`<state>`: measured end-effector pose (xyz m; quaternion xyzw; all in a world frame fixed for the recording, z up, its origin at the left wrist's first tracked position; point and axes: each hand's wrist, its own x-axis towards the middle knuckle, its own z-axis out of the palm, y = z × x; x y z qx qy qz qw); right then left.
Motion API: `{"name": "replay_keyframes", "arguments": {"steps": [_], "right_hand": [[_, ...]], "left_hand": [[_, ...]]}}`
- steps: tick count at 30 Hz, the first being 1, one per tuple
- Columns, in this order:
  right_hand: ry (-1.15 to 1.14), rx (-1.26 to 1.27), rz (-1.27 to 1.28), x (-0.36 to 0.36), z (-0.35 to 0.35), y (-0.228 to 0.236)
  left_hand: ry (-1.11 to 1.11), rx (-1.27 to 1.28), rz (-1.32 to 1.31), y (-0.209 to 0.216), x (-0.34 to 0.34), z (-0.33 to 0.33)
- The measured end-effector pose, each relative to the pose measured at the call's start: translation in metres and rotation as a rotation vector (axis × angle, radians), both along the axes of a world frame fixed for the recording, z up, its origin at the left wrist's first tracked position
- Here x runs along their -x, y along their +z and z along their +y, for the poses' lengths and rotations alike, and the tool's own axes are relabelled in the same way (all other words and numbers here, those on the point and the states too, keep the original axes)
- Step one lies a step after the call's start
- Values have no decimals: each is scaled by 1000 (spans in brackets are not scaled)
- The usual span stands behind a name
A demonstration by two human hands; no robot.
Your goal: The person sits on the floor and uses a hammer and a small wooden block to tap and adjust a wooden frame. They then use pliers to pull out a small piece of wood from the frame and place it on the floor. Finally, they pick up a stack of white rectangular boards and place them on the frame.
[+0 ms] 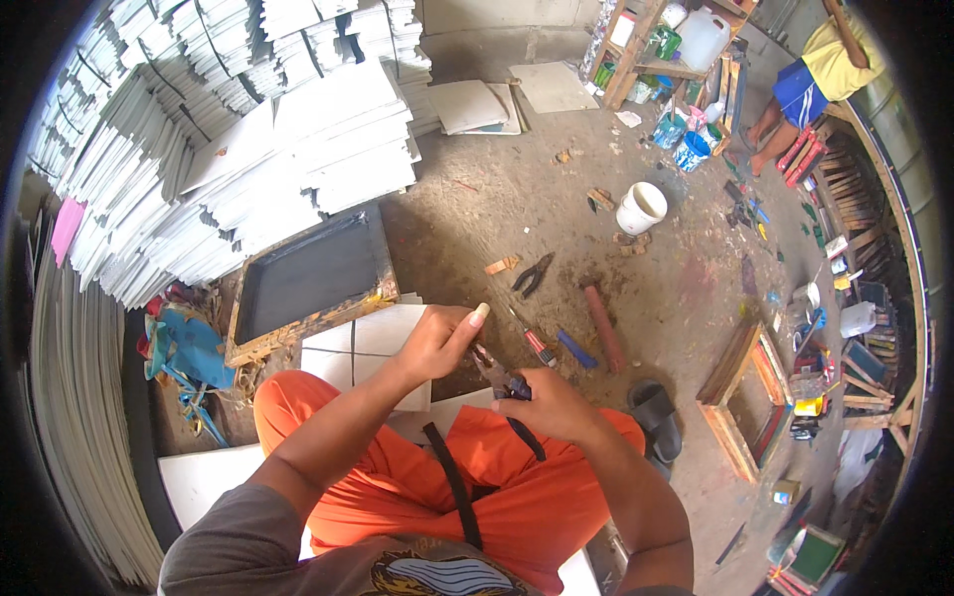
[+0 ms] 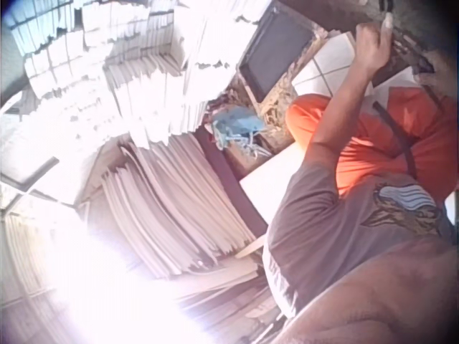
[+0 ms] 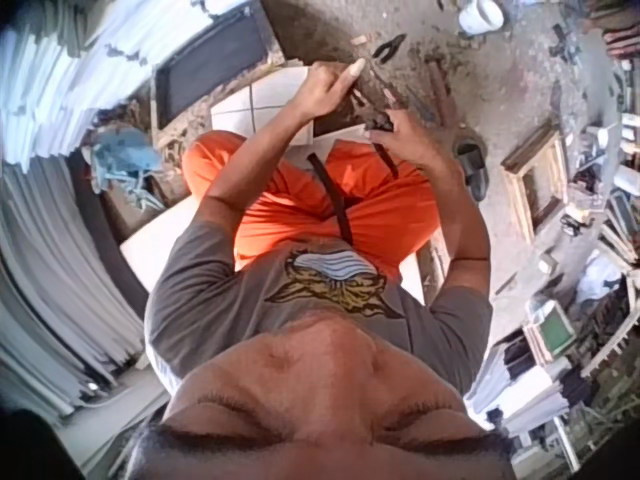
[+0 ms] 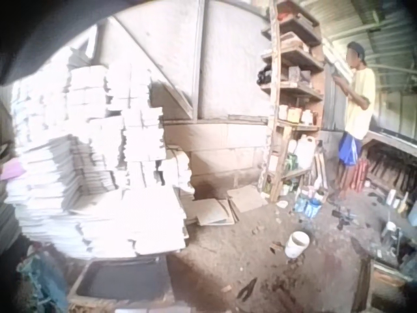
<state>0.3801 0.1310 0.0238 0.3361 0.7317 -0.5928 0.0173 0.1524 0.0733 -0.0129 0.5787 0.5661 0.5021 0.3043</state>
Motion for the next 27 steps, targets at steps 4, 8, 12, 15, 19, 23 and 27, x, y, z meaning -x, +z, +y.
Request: {"name": "replay_keyframes", "arguments": {"steps": [4,8,12,15,19,23,27], "right_hand": [[14,-21,-18,0,0,4],[14,-1,3,-1,1,2],[5,12,-16,3,0,8],[9,37,-22,3,0,9],[14,55,17,0,1,4],[24,55,8,-2,2,2],[2,93,44,-3,1,3]], "left_hand": [[-22,-12,63,4,2,1],[-45,-80,75,1,1,5],[-33,-30,28,-5,0,5],[-32,10,8,-5,0,6],[-33,5,-30,-8,-1,7],[-40,2,-44,-9,-1,6],[-45,12,-58,-6,-2,6]]}}
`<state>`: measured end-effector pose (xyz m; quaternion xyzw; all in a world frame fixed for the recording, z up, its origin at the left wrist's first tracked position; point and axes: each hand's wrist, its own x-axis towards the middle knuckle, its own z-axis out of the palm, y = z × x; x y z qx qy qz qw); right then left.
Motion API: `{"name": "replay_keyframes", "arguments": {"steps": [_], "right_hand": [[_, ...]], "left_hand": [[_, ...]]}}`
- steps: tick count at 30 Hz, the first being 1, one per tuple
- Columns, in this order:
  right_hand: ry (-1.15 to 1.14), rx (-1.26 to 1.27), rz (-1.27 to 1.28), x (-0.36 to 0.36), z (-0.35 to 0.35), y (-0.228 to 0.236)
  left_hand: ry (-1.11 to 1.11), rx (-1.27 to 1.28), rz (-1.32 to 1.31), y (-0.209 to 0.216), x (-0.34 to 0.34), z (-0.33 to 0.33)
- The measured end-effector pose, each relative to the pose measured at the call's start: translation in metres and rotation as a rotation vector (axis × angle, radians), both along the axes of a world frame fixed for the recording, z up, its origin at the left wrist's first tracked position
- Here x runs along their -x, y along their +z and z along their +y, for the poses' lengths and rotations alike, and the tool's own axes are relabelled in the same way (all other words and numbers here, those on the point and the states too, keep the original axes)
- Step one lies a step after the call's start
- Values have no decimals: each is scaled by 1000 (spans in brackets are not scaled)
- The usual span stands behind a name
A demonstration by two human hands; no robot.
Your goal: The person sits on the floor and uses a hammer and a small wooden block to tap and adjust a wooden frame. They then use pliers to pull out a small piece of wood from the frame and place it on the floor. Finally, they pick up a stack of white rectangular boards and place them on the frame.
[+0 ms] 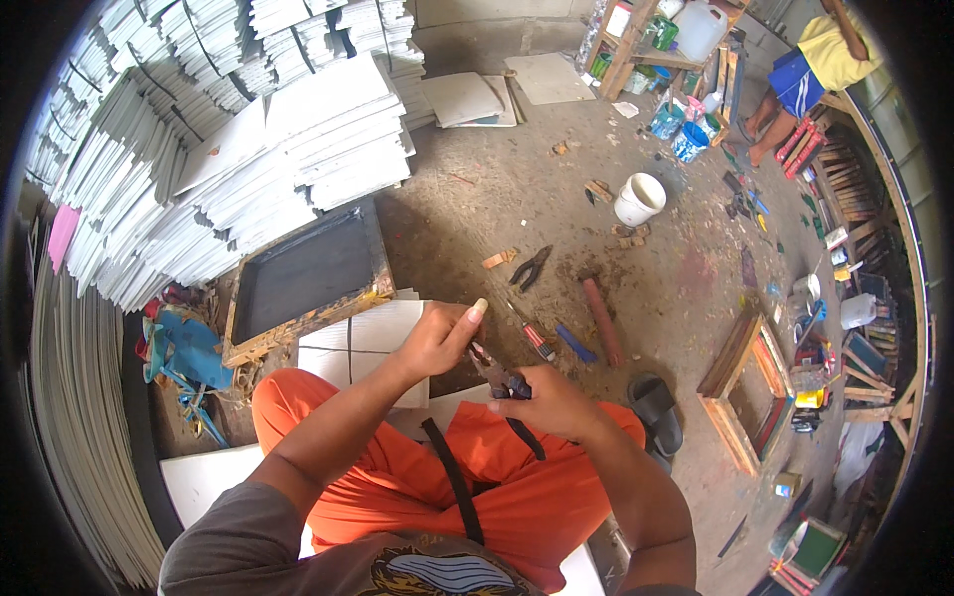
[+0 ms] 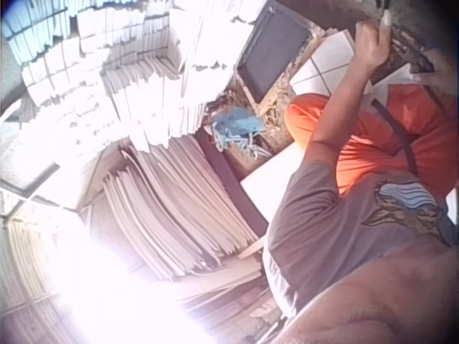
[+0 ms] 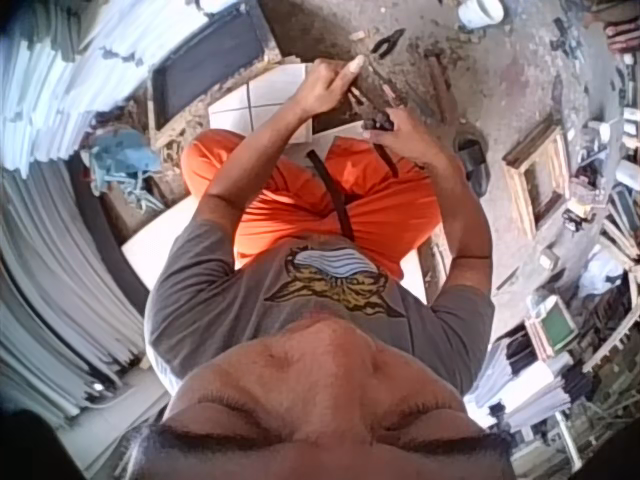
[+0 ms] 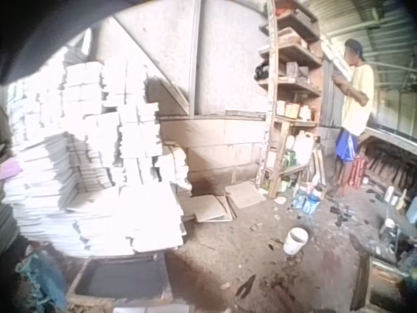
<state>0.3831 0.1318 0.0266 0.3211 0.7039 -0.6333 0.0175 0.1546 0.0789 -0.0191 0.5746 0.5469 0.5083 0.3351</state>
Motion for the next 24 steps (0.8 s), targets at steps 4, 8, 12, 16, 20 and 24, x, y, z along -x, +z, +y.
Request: {"name": "replay_keyframes", "arguments": {"steps": [4,8,12,16,20,24], "right_hand": [[2,12,-23,-1,0,1],[8,36,-21,-1,1,1],[34,12,-91,3,0,9],[15,-20,-83,4,-2,11],[33,-107,-143,-2,-2,5],[102,-609,-362,-4,-10,5]], "left_hand": [[3,-18,10,2,-1,-1],[-20,-34,16,-1,0,0],[-68,-63,16,-3,4,-2],[-128,-74,27,9,3,-2],[-65,49,152,1,1,-2],[19,88,185,-9,-4,-4]]}}
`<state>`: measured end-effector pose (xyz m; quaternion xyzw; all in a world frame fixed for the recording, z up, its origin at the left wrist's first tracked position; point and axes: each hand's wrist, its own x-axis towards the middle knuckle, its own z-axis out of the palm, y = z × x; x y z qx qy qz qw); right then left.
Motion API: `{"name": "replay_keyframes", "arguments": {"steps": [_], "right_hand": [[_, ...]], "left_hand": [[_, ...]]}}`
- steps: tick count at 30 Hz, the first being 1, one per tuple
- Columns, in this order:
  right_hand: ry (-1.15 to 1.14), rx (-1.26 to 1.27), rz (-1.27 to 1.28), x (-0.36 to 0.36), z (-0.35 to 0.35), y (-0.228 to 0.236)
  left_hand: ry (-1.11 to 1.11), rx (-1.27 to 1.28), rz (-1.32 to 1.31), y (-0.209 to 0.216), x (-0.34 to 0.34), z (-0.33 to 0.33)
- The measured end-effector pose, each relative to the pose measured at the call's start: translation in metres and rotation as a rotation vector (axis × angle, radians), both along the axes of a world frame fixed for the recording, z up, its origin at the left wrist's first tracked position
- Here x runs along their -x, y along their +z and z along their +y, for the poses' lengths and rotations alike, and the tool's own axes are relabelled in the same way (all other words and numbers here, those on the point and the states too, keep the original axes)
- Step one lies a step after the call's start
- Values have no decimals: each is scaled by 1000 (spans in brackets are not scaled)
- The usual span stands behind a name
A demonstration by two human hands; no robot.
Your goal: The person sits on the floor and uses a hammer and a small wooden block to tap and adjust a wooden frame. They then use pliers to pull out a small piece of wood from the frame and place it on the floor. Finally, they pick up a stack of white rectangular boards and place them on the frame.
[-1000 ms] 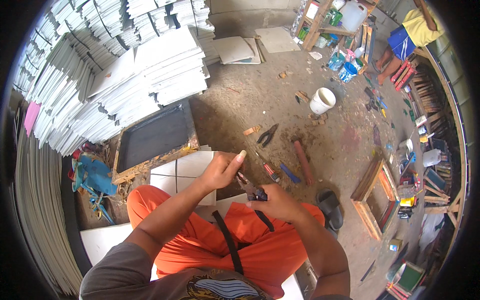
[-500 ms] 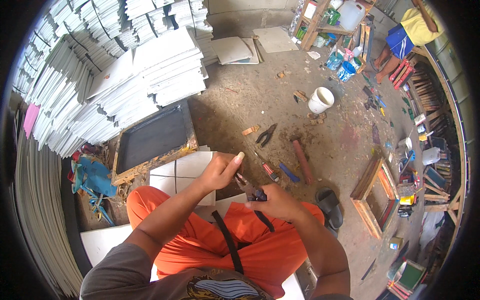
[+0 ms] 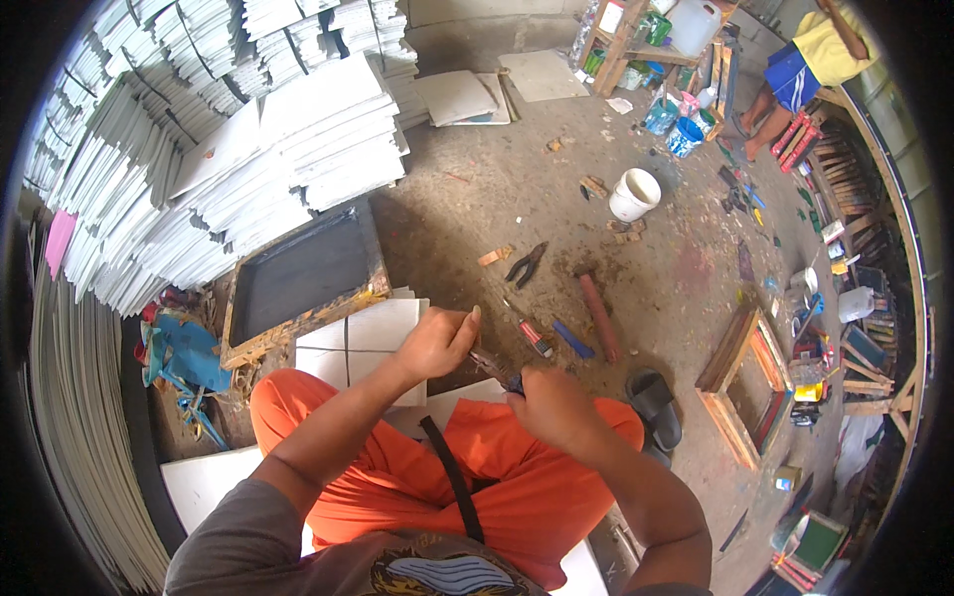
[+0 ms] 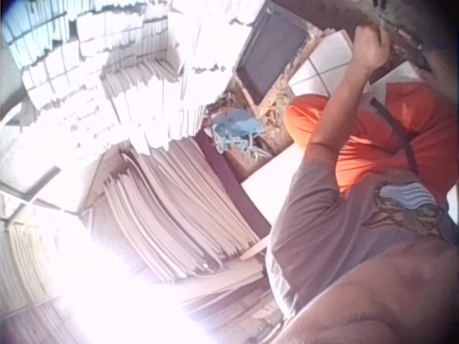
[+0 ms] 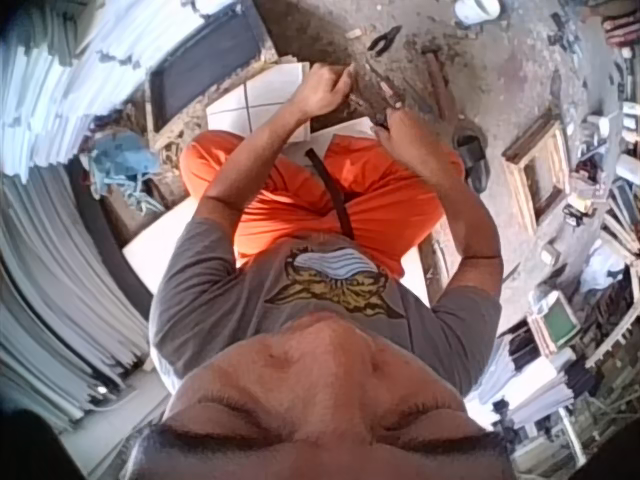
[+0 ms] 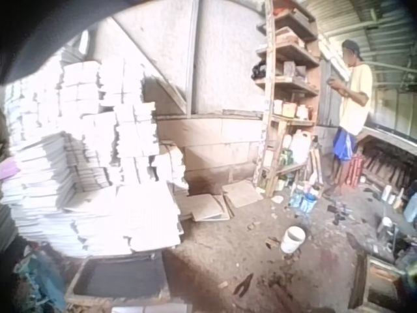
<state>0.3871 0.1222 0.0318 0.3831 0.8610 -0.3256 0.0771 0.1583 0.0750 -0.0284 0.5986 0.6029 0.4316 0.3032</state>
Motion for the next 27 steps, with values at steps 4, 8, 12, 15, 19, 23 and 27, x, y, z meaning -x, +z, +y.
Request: {"name": "replay_keyframes", "arguments": {"steps": [4,8,12,15,19,23,27], "right_hand": [[-131,488,77,-4,0,9],[-198,725,103,-17,-5,-12],[-257,-158,70,-66,-22,-16],[-395,127,86,-101,-9,16],[-435,227,147,-114,15,19],[-463,324,201,-111,36,13],[-393,466,327,-88,38,5]], "left_hand": [[-6,-55,13,-4,-2,-3],[-40,-86,20,-7,-8,-5],[364,-2,-305,-4,105,-2],[488,55,-517,-3,93,5],[254,288,-691,-14,33,13],[273,318,-1002,-12,7,29],[169,337,-985,-13,7,28]]}}
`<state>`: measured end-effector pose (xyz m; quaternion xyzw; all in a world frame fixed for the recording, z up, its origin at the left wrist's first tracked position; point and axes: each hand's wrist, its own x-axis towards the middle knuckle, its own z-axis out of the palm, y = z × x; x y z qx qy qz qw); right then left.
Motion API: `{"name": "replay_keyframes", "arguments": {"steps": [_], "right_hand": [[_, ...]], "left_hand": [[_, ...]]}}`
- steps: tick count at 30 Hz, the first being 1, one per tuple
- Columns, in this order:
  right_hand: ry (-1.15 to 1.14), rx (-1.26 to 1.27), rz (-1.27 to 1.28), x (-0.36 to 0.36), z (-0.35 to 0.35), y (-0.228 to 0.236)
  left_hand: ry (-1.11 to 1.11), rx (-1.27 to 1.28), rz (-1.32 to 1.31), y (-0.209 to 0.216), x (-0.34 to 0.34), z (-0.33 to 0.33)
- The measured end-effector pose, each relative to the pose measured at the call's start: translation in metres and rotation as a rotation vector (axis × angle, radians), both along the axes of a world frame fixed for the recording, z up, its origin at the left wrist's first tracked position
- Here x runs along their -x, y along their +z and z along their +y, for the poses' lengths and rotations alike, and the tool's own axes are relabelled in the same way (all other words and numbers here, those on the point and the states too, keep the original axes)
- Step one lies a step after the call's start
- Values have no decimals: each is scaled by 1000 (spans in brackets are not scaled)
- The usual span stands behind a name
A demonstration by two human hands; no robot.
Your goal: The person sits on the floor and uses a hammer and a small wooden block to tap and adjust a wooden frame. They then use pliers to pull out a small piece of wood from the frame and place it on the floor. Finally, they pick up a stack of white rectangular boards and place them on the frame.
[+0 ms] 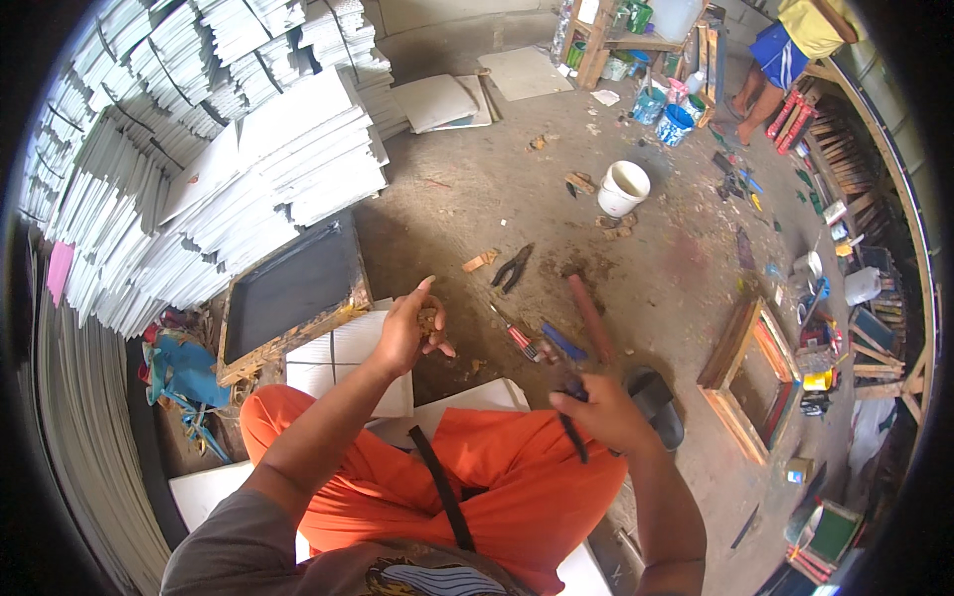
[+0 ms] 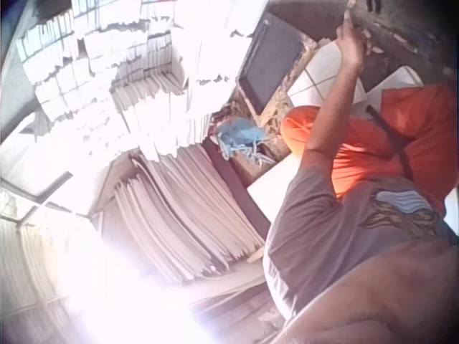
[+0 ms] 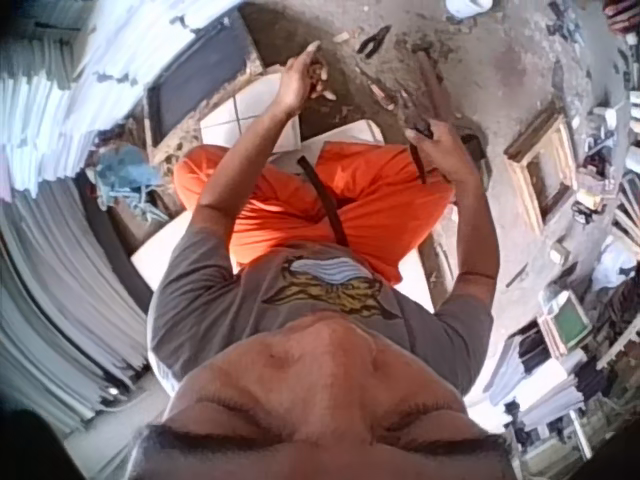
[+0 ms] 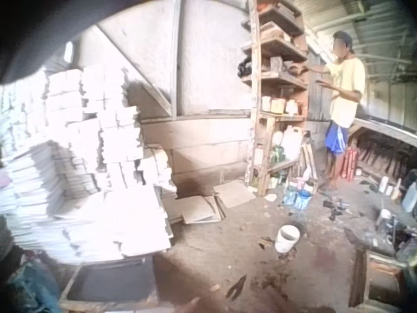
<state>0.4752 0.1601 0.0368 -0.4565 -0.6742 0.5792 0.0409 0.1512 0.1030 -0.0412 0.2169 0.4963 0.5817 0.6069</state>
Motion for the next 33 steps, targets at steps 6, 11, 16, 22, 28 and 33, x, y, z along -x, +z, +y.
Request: {"name": "replay_keyframes", "arguments": {"steps": [6,11,16,22,28,33], "right_hand": [[246,107,159,62,-16,-13],[303,89,146,81,-11,-26],[313,43,151,83,-15,-32],[327,-26,69,88,-21,-15],[328,-23,-15,92,-26,2],[343,-218,-191,86,-26,2]], "left_hand": [[-71,-42,290,7,-6,-4],[-120,-182,574,10,-7,-11],[-114,-336,723,13,-7,-14],[-180,-385,819,29,-4,-18],[-243,-361,851,41,-5,-25],[-170,-300,874,42,-11,-28]]}}
